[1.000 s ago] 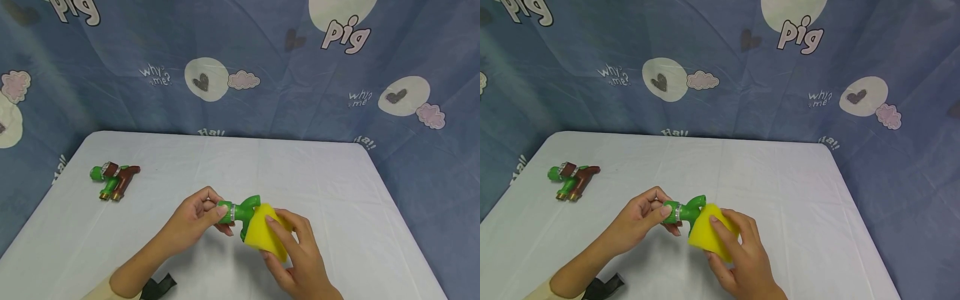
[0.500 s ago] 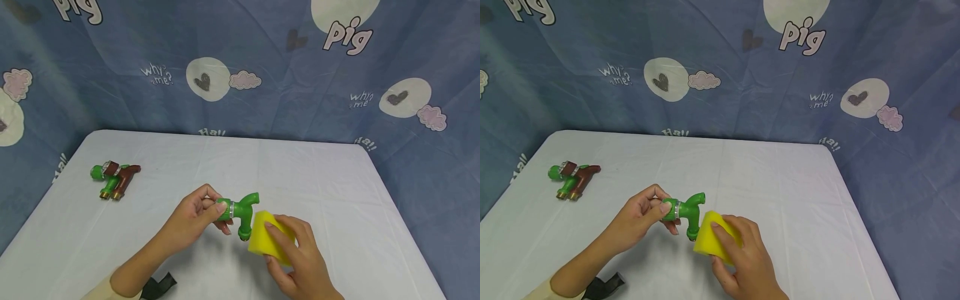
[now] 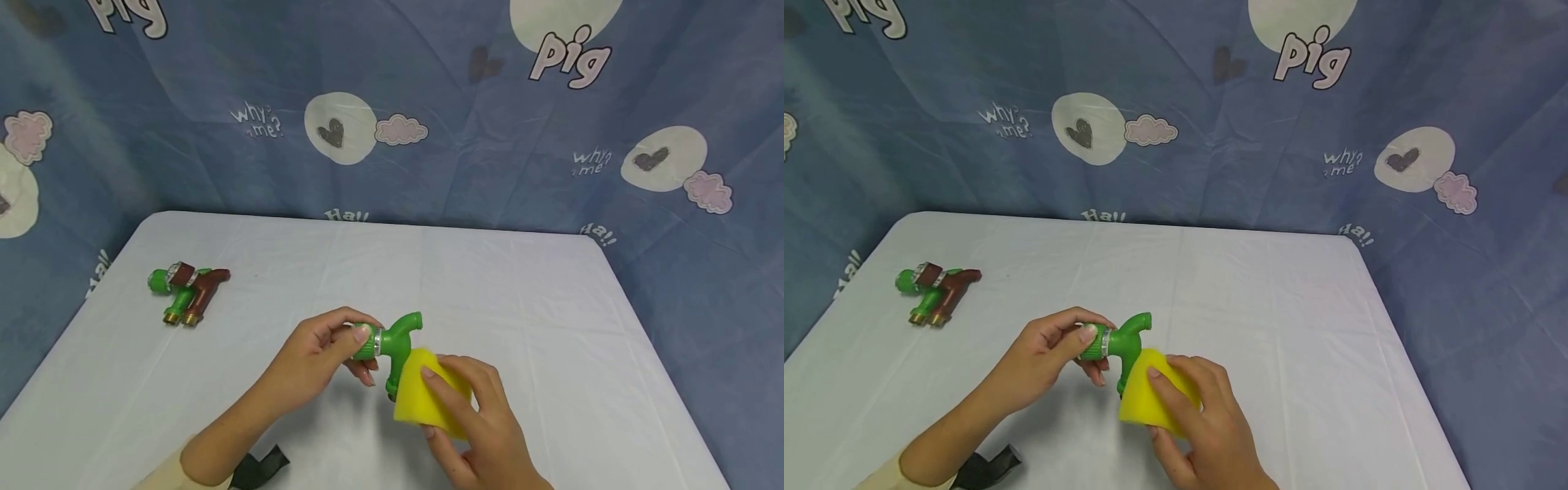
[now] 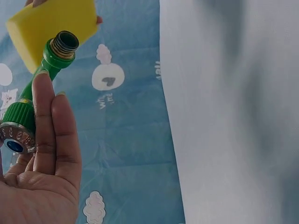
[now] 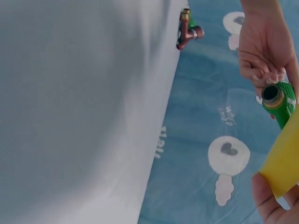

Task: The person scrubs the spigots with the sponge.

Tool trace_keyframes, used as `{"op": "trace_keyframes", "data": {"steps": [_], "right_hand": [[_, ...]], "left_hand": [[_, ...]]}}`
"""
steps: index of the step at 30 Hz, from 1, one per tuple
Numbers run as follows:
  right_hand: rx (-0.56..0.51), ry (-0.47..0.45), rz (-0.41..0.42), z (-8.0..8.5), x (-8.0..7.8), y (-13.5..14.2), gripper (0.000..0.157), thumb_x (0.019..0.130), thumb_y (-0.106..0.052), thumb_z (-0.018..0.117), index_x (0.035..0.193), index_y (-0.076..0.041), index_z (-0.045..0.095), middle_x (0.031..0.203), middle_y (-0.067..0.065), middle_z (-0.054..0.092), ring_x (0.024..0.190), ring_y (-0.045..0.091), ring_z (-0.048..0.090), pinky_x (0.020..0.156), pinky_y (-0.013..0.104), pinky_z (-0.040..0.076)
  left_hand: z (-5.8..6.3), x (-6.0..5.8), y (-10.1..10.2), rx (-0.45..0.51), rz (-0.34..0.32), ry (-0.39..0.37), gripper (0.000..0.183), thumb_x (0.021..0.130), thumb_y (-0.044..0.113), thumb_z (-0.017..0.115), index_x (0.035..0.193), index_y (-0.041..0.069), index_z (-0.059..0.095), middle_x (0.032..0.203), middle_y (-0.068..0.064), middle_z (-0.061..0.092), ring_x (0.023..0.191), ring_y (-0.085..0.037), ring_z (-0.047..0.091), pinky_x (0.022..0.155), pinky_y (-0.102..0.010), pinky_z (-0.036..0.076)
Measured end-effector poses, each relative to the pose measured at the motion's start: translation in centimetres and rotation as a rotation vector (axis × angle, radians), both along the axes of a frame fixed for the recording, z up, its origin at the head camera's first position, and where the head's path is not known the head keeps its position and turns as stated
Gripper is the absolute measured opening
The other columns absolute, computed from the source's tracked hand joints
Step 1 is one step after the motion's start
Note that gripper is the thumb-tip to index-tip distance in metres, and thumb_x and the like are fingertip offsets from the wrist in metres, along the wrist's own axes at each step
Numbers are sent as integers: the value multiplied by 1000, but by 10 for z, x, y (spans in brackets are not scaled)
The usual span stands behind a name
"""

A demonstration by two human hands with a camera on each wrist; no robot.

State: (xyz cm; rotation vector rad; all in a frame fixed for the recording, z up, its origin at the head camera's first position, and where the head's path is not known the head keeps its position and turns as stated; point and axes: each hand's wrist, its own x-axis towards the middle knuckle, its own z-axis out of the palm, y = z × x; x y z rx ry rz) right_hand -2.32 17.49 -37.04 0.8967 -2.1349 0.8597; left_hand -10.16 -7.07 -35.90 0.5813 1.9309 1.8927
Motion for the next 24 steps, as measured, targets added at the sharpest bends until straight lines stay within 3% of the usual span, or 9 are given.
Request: {"op": "trace_keyframes", "data": {"steps": [8, 18, 24], "right_hand": [[19, -5, 34, 0, 2, 1, 38, 96, -28, 53, 121, 0, 64, 120, 21, 56, 102, 32, 52, 93, 28, 45], [-2, 43, 58, 12, 0, -3, 41, 97, -28, 55, 123, 3, 61, 120, 24, 55, 104, 34, 52, 94, 29, 45], [54, 46, 15, 13, -2, -7, 38, 98, -29, 52, 122, -2, 64, 123, 21, 56, 104, 33, 51, 93, 30, 45]], "left_hand": [[-1, -1, -2, -45, 34, 12, 24, 102, 30, 49, 117, 15, 62, 83, -9, 69, 69, -30, 70, 83, -39, 54], [2, -1, -1, -39, 21, -38, 27, 101, 32, 52, 114, 8, 56, 78, -16, 68, 65, -34, 68, 77, -41, 56], [2, 1, 1, -48, -2, -35, 25, 100, 30, 55, 110, 7, 55, 76, -12, 68, 61, -34, 66, 72, -42, 57]]}}
